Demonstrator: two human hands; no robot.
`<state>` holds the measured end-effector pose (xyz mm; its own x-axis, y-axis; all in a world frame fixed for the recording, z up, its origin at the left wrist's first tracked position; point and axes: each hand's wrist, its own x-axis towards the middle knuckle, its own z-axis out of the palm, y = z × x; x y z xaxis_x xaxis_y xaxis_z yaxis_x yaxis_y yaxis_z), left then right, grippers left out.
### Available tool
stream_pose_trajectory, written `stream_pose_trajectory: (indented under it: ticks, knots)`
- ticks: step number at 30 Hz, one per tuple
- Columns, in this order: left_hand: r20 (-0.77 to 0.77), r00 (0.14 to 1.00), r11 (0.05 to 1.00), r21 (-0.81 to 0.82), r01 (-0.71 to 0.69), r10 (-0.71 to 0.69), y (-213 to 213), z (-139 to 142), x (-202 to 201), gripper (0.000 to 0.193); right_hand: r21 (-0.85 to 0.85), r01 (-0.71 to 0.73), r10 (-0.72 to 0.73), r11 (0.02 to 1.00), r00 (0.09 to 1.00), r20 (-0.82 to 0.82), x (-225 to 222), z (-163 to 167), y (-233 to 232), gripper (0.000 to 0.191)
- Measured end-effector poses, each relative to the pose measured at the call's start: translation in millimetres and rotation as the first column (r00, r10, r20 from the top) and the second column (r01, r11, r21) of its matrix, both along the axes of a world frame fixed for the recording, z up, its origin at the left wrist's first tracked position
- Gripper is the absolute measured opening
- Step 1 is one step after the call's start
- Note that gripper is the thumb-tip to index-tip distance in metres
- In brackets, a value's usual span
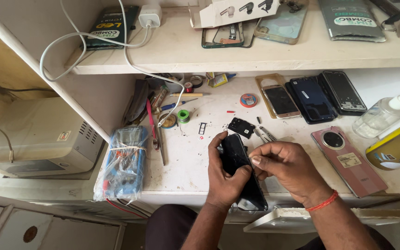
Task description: The person sits at a cluttered workbench and disassembles a smartphone, removing the back cover and exposing the internal components. They then handle a charging cable and appear to connect it to the device while inspecting the internals.
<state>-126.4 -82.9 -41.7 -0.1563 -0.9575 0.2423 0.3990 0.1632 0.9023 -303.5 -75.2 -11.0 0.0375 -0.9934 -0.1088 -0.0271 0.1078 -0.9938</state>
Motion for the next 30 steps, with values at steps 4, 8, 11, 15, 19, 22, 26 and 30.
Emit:
stream_pose_trajectory:
  ticks: [4,8,11,15,19,22,26,30]
  knots:
    - [0.013,1.000,0.995,-0.101,-0.021,0.022,-3,2,-3,0.084,-0.014,-0.019,0.019,1.000,1.000,0.010,-2,6,-4,0.018]
    - [0.015,1.000,0.987,-0.159,0.008,-0.006,-10,8,-3,0.084,-0.105,-0.005,-0.003,0.994,0.997,-0.080,-1,19,-5,0.015]
    - [0.117,0.993,0.988,-0.149,0.026,-0.009,-12,14,1,0.086,-0.172,0.011,-0.042,0.985,0.983,-0.179,7,32,-4,0.014]
    - [0.209,0.973,0.940,-0.341,-0.021,0.098,-8,20,9,0.088,-0.262,0.043,-0.158,0.964,0.886,-0.436,19,50,5,0.010]
    - [0.286,0.925,0.908,-0.400,-0.121,0.250,-6,28,11,0.087,-0.481,-0.012,-0.257,0.877,0.833,-0.490,31,66,15,0.007]
    - [0.292,0.905,0.897,-0.406,-0.175,0.309,-3,38,11,0.085,-0.575,0.021,-0.375,0.818,0.777,-0.506,42,68,21,0.007]
    - [0.355,0.839,0.839,-0.506,-0.198,0.413,6,43,20,0.079,-0.686,0.021,-0.498,0.727,0.703,-0.507,51,58,27,0.008]
    - [0.530,0.708,0.874,-0.404,-0.272,0.466,7,34,27,0.050,-0.707,-0.012,-0.474,0.707,0.733,-0.487,60,37,29,0.009]
